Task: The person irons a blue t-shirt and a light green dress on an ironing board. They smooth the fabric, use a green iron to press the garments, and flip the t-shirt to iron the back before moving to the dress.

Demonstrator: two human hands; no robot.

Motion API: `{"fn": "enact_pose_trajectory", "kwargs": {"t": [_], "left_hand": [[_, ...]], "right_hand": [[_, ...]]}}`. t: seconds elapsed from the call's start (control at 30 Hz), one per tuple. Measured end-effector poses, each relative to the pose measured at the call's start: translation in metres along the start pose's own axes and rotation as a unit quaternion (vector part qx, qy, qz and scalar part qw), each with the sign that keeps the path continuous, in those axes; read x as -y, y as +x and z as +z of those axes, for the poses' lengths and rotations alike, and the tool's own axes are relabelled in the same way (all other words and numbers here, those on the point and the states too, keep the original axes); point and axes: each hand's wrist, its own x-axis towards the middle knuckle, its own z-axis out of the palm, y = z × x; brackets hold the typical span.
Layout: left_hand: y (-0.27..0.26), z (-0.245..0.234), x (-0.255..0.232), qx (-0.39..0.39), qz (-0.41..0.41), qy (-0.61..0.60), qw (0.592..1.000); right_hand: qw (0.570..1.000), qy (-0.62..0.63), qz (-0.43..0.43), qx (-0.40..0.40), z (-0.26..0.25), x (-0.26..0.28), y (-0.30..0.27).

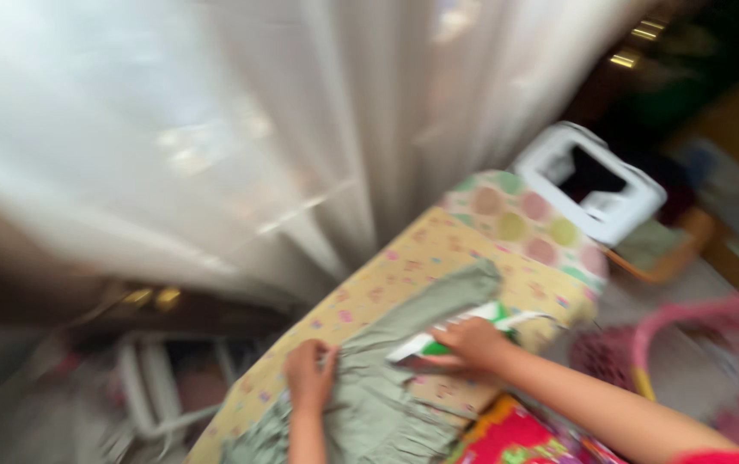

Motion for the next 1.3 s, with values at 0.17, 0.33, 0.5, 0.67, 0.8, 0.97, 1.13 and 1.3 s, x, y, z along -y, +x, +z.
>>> {"fn": "enact_pose_trajectory", "kwargs": {"t": [0.17, 0.33, 0.5, 0.67, 0.8, 0.97, 1.13, 1.3], "left_hand": [[-0.010, 0.014, 0.024, -0.100, 0.037, 0.017, 0.994], [-0.009, 0.033, 0.072, -0.131, 0.059, -0.006, 0.990], [0.003, 0.040, 0.083, -0.130, 0.058, 0.002, 0.990], [0.000, 0.037, 0.082, -0.125, 0.047, -0.025, 0.991], [-0.008, 0.031, 0.088, -0.078, 0.000, -0.082, 0.994], [-0.014, 0.020, 0.084, -0.040, -0.020, -0.095, 0.995], [-0.016, 0.010, 0.060, -0.050, -0.036, -0.098, 0.993], [-0.017, -0.003, 0.030, -0.058, -0.011, -0.011, 0.998]], "right_hand": [[0.973, 0.082, 0.024, -0.216, 0.045, 0.049, 0.051], [0.989, 0.039, 0.103, -0.095, 0.054, 0.078, 0.049], [0.989, 0.045, 0.119, -0.081, 0.054, 0.081, 0.001], [0.985, 0.026, 0.112, -0.131, 0.065, 0.089, 0.023], [0.983, 0.020, 0.104, -0.152, 0.071, 0.089, 0.056], [0.984, 0.084, 0.090, -0.127, 0.071, 0.061, 0.038], [0.962, -0.051, 0.063, -0.261, 0.019, -0.001, 0.007], [0.954, -0.059, 0.271, -0.113, -0.033, -0.025, 0.006]]}}
